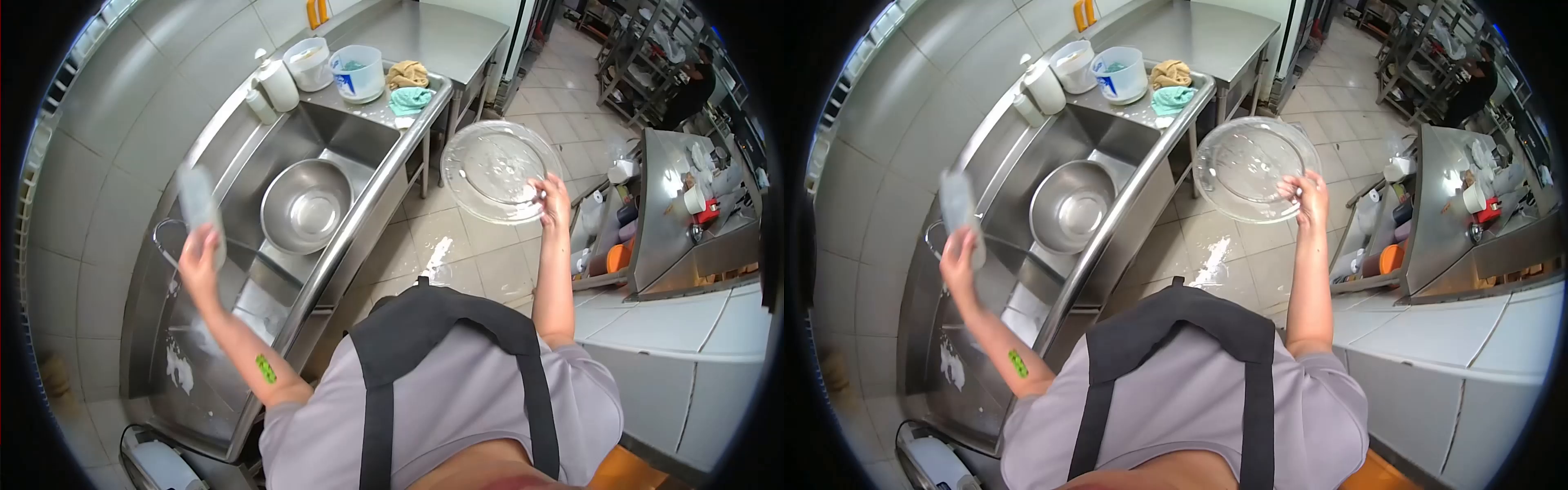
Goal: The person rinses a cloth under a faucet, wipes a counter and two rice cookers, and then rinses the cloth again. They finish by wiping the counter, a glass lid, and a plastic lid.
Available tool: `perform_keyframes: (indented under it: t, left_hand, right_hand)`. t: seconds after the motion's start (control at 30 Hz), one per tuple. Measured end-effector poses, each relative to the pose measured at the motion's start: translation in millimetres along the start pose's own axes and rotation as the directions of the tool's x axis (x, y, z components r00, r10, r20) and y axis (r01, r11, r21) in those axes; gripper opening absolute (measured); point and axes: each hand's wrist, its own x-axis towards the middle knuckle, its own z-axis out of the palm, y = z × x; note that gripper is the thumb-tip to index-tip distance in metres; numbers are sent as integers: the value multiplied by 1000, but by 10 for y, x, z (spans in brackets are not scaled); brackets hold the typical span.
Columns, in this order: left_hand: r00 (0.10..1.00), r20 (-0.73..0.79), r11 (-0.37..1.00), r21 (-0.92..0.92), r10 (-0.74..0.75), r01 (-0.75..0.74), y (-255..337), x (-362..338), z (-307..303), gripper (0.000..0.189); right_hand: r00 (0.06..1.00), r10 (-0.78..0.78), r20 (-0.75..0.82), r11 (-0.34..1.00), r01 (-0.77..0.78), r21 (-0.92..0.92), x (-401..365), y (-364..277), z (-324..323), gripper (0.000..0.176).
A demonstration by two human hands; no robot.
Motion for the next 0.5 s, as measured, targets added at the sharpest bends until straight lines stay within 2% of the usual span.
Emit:
perform_keyframes:
  t: [0.03,0.07,0.1,0.13,0.2,0.23,0.27,0.3,0.33,0.4,0.43,0.5]
  left_hand:
    - [1000,-4,1000,-6,8,-8,95,29,39,18]
    - [995,70,997,-29,68,-66,207,128,252,18]
    - [983,160,992,72,89,-102,530,321,811,19]
    - [973,181,985,66,147,-161,628,454,1143,19]
    - [900,370,954,96,231,-284,756,884,1741,21]
    - [899,279,940,-39,337,-340,725,1049,2154,19]
    - [837,314,866,84,447,-494,751,1267,2496,20]
    - [817,326,862,13,475,-506,920,1383,2802,19]
    - [742,349,778,54,572,-625,953,1549,3127,22]
    - [669,375,700,71,641,-710,834,1923,3926,25]
    - [689,368,731,33,625,-681,797,2045,4258,23]
    - [691,393,662,232,607,-713,661,2364,4886,19]
  right_hand:
    - [999,-22,-34,1000,23,13,-40,-33,-86,40]
    - [999,-32,-33,999,33,15,-76,-31,-182,40]
    - [995,-24,-99,999,26,23,194,-155,-422,41]
    - [988,-36,-149,998,43,43,284,-228,-523,42]
    - [980,-60,-191,996,72,56,447,-282,-603,43]
    - [969,-74,-236,994,90,60,530,-304,-639,43]
    - [961,-79,-267,995,93,40,626,-332,-628,42]
    - [956,-78,-283,995,94,44,724,-333,-606,42]
    - [953,-96,-288,992,117,56,836,-347,-589,41]
    - [947,-136,-292,986,158,56,1096,-416,-490,40]
    - [942,-155,-297,982,179,56,1238,-457,-408,40]
    - [947,-150,-283,983,174,61,1639,-531,-183,40]
